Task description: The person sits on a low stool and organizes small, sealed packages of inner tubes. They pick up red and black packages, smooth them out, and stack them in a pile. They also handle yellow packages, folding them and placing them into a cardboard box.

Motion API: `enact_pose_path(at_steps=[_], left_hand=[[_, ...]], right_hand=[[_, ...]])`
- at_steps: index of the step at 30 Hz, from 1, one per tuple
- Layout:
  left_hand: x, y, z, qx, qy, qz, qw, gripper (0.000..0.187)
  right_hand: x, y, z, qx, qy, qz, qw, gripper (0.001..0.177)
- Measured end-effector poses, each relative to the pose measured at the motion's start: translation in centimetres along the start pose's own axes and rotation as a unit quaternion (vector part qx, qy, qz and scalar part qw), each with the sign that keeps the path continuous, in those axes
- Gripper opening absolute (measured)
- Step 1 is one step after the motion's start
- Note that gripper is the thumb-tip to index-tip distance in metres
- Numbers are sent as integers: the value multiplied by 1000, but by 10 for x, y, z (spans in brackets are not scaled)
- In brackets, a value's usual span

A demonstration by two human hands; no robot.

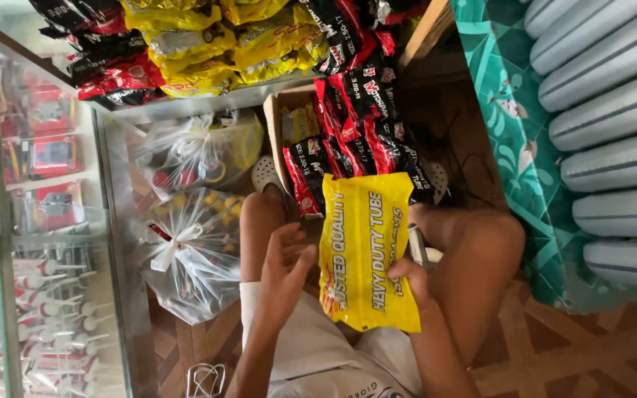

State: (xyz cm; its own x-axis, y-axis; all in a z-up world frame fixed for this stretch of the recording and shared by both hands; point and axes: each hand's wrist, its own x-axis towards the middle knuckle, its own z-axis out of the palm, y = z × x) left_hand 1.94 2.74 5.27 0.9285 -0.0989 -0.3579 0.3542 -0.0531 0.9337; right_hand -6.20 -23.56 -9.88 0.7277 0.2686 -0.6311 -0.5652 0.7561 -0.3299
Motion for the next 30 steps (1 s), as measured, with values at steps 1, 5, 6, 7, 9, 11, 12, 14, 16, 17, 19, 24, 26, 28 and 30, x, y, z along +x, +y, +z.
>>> enact_pose_path(at_steps=[1, 5, 6, 7, 9, 11, 12, 14, 16, 17, 19, 24, 26, 28, 30], left_hand=[[-2, 7, 3, 0, 1, 1, 1000, 52], [-6, -14, 10, -98, -103, -69, 987, 77], [-2, -30, 13, -76, -105, -80, 988, 78], [-5, -24, 14, -78, -105, -79, 988, 78], [-13, -12, 16, 43, -84, -142, 985, 94], [-14, -23, 19, 35, -90, -127, 987, 92], [-18, -30, 21, 27, -99, -118, 988, 90], [-15, -46, 31, -14, -93, -116, 989, 93], [-6, -71, 37, -57, -85, -111, 989, 97], [0, -88, 37, -162, -36, -160, 973, 85], [19, -108, 39, -267, 13, -207, 941, 75], [96, -173, 51, -345, 14, -307, 887, 59], [129, -141, 47, -335, 1, -310, 890, 65], [163, -132, 41, -324, -11, -313, 893, 72], [200, -146, 36, -245, 18, -280, 928, 69]], right_hand=[[4, 4, -3, 0, -2, 0, 1000, 65], [9, 21, -13, 49, 42, 86, 994, 73], [10, 23, -15, 65, 57, 111, 990, 76], [7, 29, -5, 63, 57, 110, 990, 76], [-1, 44, 15, -79, 139, -22, 987, 73], [-7, 44, 46, -188, 168, -33, 967, 77], [-14, 47, 61, -291, 200, -40, 935, 83], [-16, 51, 81, -401, 120, -126, 899, 81], [-17, 48, 96, -502, 35, -207, 839, 79], [-16, 43, 102, -570, 56, -202, 794, 87], [-8, 30, 112, -637, 76, -193, 743, 97], [40, -9, 157, -612, 210, -83, 758, 114], [77, -23, 154, -596, 222, -94, 766, 116], [115, -33, 147, -579, 234, -105, 774, 117], [154, -41, 135, -597, 239, -179, 745, 105]])
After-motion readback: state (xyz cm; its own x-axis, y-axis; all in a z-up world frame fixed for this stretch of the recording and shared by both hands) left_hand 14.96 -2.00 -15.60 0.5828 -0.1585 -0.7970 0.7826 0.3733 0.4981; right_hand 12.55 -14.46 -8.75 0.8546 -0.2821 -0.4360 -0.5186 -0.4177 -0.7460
